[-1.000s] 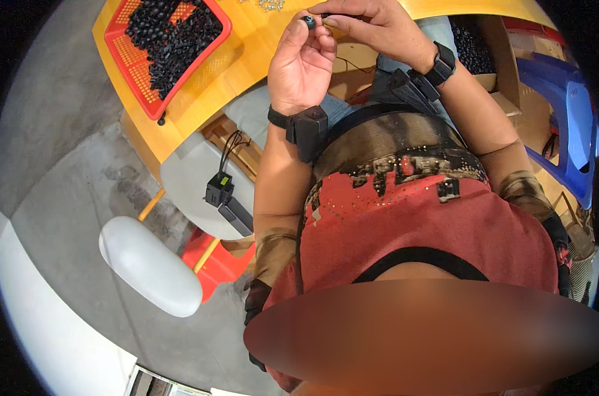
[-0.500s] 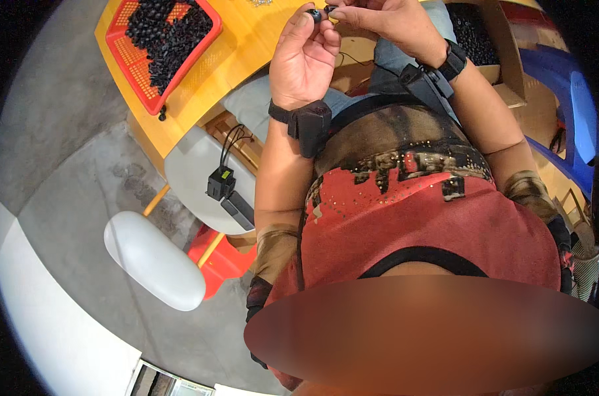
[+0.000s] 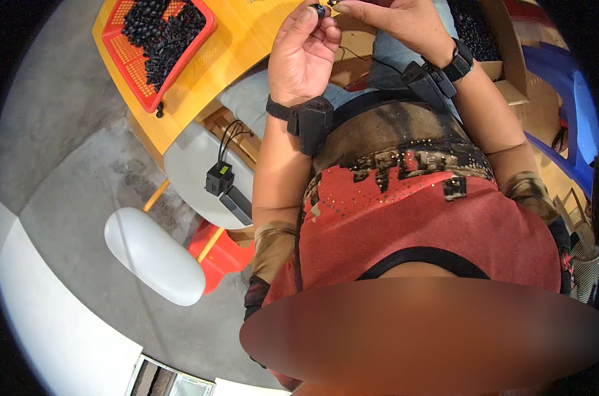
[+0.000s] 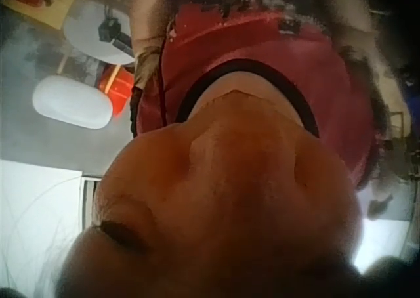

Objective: The person assembles a small black component by hand, inserting a silver pin into a plastic housing.

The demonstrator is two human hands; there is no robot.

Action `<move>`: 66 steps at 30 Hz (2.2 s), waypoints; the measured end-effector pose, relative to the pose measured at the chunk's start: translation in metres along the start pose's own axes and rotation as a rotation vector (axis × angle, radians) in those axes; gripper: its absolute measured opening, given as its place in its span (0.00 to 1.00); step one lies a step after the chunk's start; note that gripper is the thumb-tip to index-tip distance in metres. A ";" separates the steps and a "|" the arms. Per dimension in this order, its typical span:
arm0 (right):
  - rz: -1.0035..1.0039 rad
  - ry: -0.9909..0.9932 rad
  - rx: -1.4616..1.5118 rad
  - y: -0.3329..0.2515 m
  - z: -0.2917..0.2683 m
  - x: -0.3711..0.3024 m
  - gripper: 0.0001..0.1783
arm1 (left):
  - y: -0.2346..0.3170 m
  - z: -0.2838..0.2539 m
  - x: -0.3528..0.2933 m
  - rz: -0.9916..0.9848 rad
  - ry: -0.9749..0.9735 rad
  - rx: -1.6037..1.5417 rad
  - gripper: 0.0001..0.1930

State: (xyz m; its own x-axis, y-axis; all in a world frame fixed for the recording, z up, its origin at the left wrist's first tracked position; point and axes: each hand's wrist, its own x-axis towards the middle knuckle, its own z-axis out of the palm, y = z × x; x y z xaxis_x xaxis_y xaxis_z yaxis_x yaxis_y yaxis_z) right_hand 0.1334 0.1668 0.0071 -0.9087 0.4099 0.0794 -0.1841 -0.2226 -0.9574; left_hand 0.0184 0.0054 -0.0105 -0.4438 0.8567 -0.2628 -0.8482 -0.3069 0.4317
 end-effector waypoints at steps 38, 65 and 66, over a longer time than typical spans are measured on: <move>-0.283 0.019 -0.569 -0.034 -0.004 -0.008 0.08 | -0.012 0.003 0.004 0.010 0.013 0.135 0.13; -0.072 -0.097 -0.206 -0.025 -0.011 -0.013 0.07 | -0.005 0.008 -0.007 0.203 0.000 0.392 0.13; -0.051 -0.118 -0.154 -0.025 -0.010 -0.013 0.07 | -0.004 0.008 -0.009 0.203 0.010 0.393 0.14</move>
State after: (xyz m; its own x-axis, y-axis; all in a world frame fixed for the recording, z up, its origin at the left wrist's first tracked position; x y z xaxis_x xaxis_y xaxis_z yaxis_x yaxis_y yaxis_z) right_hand 0.1533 0.1763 0.0272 -0.9390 0.3085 0.1520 -0.1797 -0.0630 -0.9817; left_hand 0.0284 0.0028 -0.0029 -0.5944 0.7907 -0.1463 -0.5701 -0.2861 0.7701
